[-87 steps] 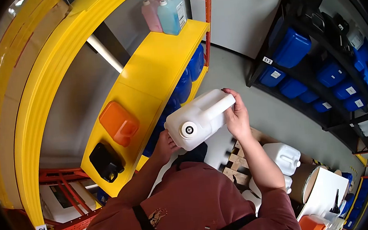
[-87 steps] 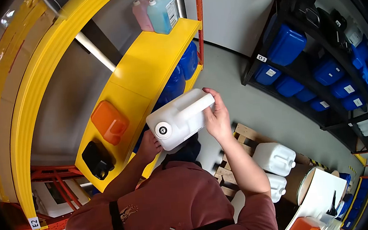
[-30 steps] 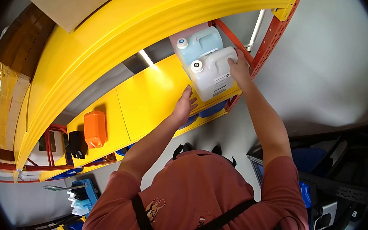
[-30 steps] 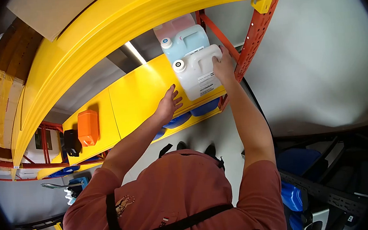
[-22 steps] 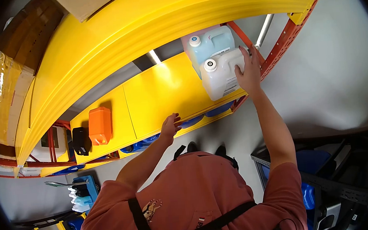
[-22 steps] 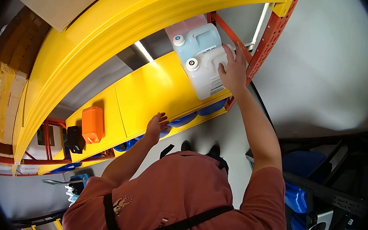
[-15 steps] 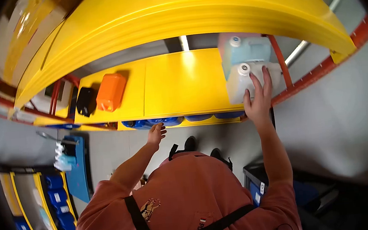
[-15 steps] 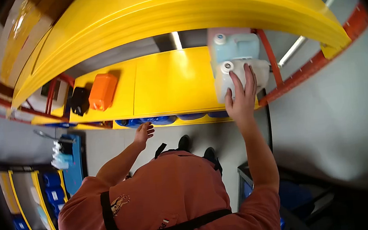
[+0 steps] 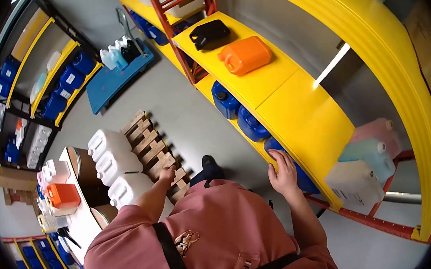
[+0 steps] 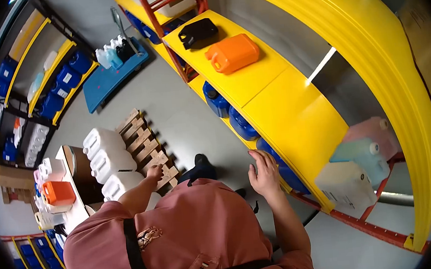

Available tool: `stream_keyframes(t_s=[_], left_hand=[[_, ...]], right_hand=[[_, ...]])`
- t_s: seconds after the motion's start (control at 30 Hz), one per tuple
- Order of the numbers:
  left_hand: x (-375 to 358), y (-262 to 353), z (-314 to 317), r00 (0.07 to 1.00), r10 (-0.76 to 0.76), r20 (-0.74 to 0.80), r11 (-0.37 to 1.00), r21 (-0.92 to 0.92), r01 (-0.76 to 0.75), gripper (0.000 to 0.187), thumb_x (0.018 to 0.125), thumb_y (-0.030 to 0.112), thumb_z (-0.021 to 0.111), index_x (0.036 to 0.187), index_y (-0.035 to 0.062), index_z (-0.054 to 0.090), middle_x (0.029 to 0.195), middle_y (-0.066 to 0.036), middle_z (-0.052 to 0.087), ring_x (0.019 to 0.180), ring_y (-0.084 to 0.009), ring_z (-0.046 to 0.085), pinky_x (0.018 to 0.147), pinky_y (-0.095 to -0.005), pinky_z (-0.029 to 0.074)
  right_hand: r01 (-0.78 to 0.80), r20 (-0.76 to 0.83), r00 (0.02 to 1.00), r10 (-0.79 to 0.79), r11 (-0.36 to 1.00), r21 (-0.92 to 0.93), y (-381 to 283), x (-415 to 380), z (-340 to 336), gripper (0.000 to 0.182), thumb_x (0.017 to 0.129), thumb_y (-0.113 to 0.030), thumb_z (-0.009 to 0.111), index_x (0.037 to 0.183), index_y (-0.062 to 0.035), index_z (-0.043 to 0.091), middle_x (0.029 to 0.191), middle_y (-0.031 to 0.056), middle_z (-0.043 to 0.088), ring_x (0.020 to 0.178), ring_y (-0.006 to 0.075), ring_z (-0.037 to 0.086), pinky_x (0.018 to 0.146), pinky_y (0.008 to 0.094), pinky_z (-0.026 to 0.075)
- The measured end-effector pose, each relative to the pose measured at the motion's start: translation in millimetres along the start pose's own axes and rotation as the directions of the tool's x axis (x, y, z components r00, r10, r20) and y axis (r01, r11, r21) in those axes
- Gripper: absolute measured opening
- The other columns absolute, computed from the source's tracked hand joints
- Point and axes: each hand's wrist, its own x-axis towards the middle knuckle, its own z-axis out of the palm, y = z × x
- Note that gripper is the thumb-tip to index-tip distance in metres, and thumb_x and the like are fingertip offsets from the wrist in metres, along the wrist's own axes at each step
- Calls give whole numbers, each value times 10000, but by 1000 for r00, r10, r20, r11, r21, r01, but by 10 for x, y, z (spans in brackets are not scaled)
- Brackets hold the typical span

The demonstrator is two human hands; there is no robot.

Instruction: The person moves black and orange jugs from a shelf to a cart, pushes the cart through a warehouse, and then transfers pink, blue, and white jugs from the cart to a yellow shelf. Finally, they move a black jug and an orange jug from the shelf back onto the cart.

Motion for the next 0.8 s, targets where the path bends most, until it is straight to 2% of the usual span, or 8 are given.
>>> stream_keyframes(t_s=[0.03,0.2,0.4,0.43,0.5,0.6,0.7,0.8], left_hand=[[108,-101,-116,996,-78,30,997,-19,79,388,973,365,592,1199,52,632,1002,-69,656,771,-209,622,608,-351,496],[730,-540,-391,991,-111,-70,979,-180,97,335,947,311,632,1135,37,671,922,-59,655,753,-191,622,610,-355,495],[1035,-21,-1163,986,-151,-64,950,-286,127,382,946,313,621,1193,25,653,940,-52,665,776,-177,623,633,-331,506],[1139,23,-1304,986,-144,-86,947,-301,112,360,943,311,622,1168,33,659,951,-53,668,793,-174,622,633,-328,507],[1352,112,-1543,981,-80,-179,919,-394,3,354,928,305,622,1140,29,684,722,-30,635,615,-146,580,594,-329,482],[1435,560,-2018,976,-200,-82,767,-633,104,285,952,290,597,1133,74,640,973,-31,646,801,-183,607,679,-337,497],[1770,780,-2401,997,-58,-50,648,-762,-1,142,987,232,548,882,137,550,730,47,489,598,-93,462,521,-274,367],[2115,955,-2633,986,-133,-102,587,-810,-4,186,992,191,539,817,159,482,681,62,422,535,-72,393,468,-261,298]], right_hand=[[1,66,998,-2,1000,4,-15,202,82,410,856,-39,621,1264,-27,586,1216,165,660,1139,365,617,979,453,484],[91,164,981,-105,992,91,-211,1259,681,398,884,-26,610,1280,-24,570,1091,145,726,1023,356,674,910,429,522],[127,263,946,-189,964,235,-794,2585,1661,419,886,-13,618,1300,-24,556,1055,146,735,973,365,695,870,424,543],[163,276,934,-229,957,241,-908,2780,1814,420,885,-10,619,1300,-23,554,1046,146,735,975,360,697,872,419,544],[189,304,912,-275,940,283,-1058,3133,2141,418,883,-9,623,1295,-22,556,1035,141,736,981,350,699,876,406,546],[191,373,881,-291,940,282,-1198,3565,2605,420,880,-20,629,1294,-29,557,1042,127,738,982,340,700,878,399,543],[189,436,846,-307,937,293,-1248,4013,3063,424,884,-30,629,1301,-35,556,1036,125,738,980,338,700,873,399,543],[174,487,812,-322,929,325,-1256,4540,3521,426,887,-40,632,1306,-38,554,1030,126,737,980,337,700,866,400,543]])
